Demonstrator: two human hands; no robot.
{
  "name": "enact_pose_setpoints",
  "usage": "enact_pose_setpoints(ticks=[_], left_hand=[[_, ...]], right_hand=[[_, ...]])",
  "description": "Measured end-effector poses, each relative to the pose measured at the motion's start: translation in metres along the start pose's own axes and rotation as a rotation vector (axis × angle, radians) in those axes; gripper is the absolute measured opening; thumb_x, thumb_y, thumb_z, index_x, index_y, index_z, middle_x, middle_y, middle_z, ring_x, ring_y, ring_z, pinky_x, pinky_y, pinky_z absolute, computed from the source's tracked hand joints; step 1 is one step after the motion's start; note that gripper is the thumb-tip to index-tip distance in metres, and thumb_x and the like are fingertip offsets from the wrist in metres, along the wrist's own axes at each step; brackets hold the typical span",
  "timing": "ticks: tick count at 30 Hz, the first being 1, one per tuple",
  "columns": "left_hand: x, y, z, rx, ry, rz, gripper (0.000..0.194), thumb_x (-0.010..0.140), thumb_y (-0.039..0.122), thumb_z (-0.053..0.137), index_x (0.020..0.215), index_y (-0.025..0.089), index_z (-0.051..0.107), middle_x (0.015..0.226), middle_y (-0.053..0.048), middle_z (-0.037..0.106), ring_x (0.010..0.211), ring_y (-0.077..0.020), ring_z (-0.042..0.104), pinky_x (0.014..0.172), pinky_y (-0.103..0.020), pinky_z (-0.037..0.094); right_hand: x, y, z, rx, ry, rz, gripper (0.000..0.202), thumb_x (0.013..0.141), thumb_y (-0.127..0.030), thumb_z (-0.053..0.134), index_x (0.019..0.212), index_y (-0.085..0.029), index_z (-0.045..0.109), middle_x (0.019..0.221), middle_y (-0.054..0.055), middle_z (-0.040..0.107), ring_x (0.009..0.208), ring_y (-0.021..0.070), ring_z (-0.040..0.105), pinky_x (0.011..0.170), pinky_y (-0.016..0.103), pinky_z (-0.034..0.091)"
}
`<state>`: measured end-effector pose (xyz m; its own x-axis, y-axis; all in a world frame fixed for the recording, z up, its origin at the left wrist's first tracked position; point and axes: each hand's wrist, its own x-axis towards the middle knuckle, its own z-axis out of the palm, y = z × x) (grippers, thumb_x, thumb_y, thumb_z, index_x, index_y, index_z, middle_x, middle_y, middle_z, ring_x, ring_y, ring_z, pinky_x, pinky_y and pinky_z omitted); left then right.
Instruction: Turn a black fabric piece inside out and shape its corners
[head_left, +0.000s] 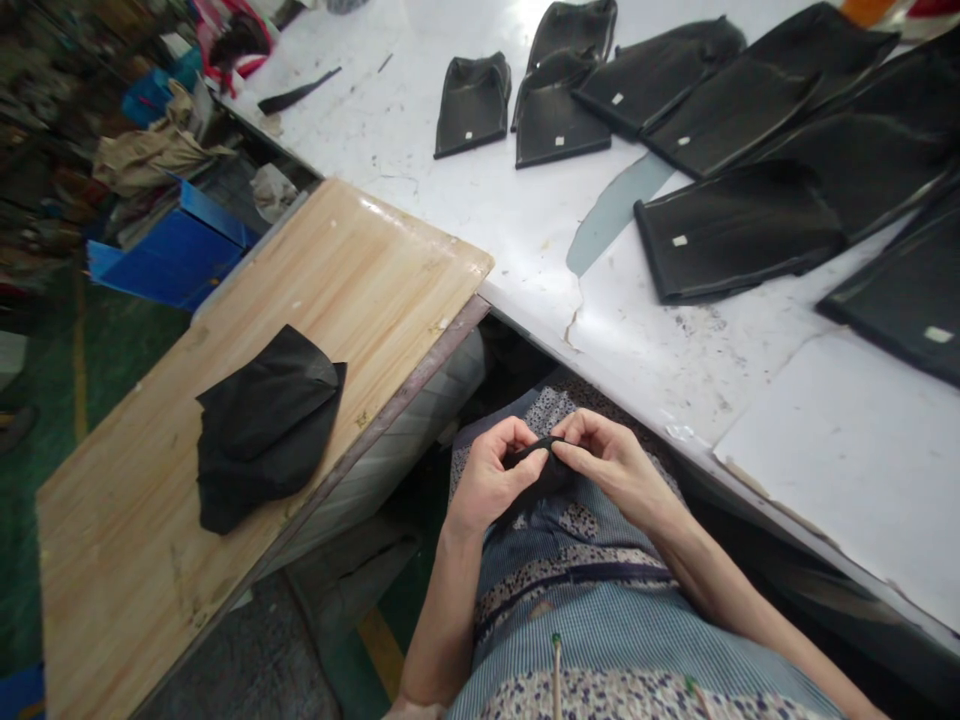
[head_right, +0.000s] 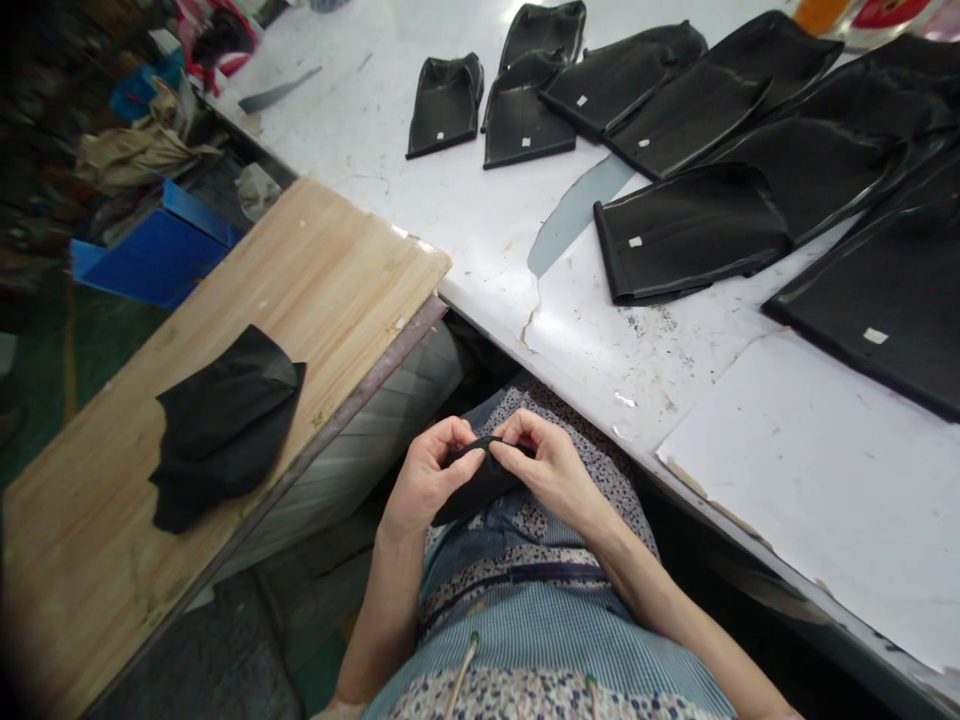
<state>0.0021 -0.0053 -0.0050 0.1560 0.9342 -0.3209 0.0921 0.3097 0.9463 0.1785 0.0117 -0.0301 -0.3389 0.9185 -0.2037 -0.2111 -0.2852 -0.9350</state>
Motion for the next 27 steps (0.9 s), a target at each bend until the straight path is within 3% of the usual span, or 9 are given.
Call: enact_pose_setpoints(ticks=[7, 10, 14, 18, 22, 27], left_hand=[[-0.001, 0.001, -0.007, 0.012, 0.003, -0.059, 0.030, 0.086, 0.039, 0.072, 0.077, 0.016, 0.056, 0.066, 0.004, 0.048, 0.059, -0.0088, 0.039, 0.053, -0.021, 0.029], [-0.005, 0.001, -0.015, -0.086, 0.008, -0.060, 0.029, 0.086, 0.038, 0.073, 0.076, 0.016, 0.057, 0.066, 0.003, 0.047, 0.057, -0.0083, 0.037, 0.051, -0.020, 0.027], [-0.012, -0.003, -0.030, -0.253, 0.149, 0.086, 0.027, 0.084, 0.034, 0.074, 0.073, 0.017, 0.057, 0.072, 0.002, 0.049, 0.060, -0.0092, 0.041, 0.054, -0.020, 0.034], [-0.015, -0.008, -0.041, -0.264, 0.274, 0.140, 0.024, 0.082, 0.031, 0.074, 0.071, 0.017, 0.058, 0.074, 0.001, 0.051, 0.062, -0.0101, 0.043, 0.056, -0.020, 0.037], [-0.013, -0.009, -0.046, -0.316, 0.312, 0.178, 0.028, 0.083, 0.029, 0.071, 0.067, 0.017, 0.053, 0.068, 0.003, 0.047, 0.059, -0.0100, 0.040, 0.055, -0.020, 0.036], [-0.010, -0.008, -0.047, -0.367, 0.332, 0.201, 0.030, 0.084, 0.027, 0.067, 0.064, 0.018, 0.047, 0.064, 0.003, 0.042, 0.058, -0.0108, 0.036, 0.055, -0.021, 0.034]], right_hand=[[0.002, -0.003, 0.008, -0.021, -0.034, -0.083, 0.026, 0.088, -0.032, 0.072, 0.073, -0.020, 0.054, 0.084, 0.001, 0.060, 0.079, 0.0165, 0.055, 0.071, 0.028, 0.043], [0.004, -0.003, 0.011, -0.126, -0.058, -0.121, 0.022, 0.090, -0.032, 0.069, 0.077, -0.020, 0.056, 0.082, 0.001, 0.060, 0.078, 0.0170, 0.054, 0.071, 0.029, 0.043], [0.004, 0.000, 0.006, -0.337, -0.024, -0.170, 0.022, 0.086, -0.031, 0.075, 0.087, -0.022, 0.055, 0.085, 0.000, 0.061, 0.080, 0.0179, 0.057, 0.073, 0.029, 0.044], [0.002, 0.004, -0.010, -0.453, -0.039, -0.190, 0.026, 0.086, -0.032, 0.076, 0.100, -0.023, 0.058, 0.086, -0.001, 0.063, 0.079, 0.0181, 0.059, 0.072, 0.028, 0.045], [0.002, 0.009, -0.027, -0.484, -0.109, -0.171, 0.016, 0.090, -0.035, 0.071, 0.087, -0.021, 0.064, 0.079, -0.001, 0.064, 0.072, 0.0167, 0.058, 0.066, 0.027, 0.043], [0.004, 0.017, -0.034, -0.376, -0.049, -0.136, 0.024, 0.093, -0.036, 0.066, 0.077, -0.019, 0.064, 0.072, -0.001, 0.063, 0.067, 0.0159, 0.056, 0.062, 0.026, 0.042]])
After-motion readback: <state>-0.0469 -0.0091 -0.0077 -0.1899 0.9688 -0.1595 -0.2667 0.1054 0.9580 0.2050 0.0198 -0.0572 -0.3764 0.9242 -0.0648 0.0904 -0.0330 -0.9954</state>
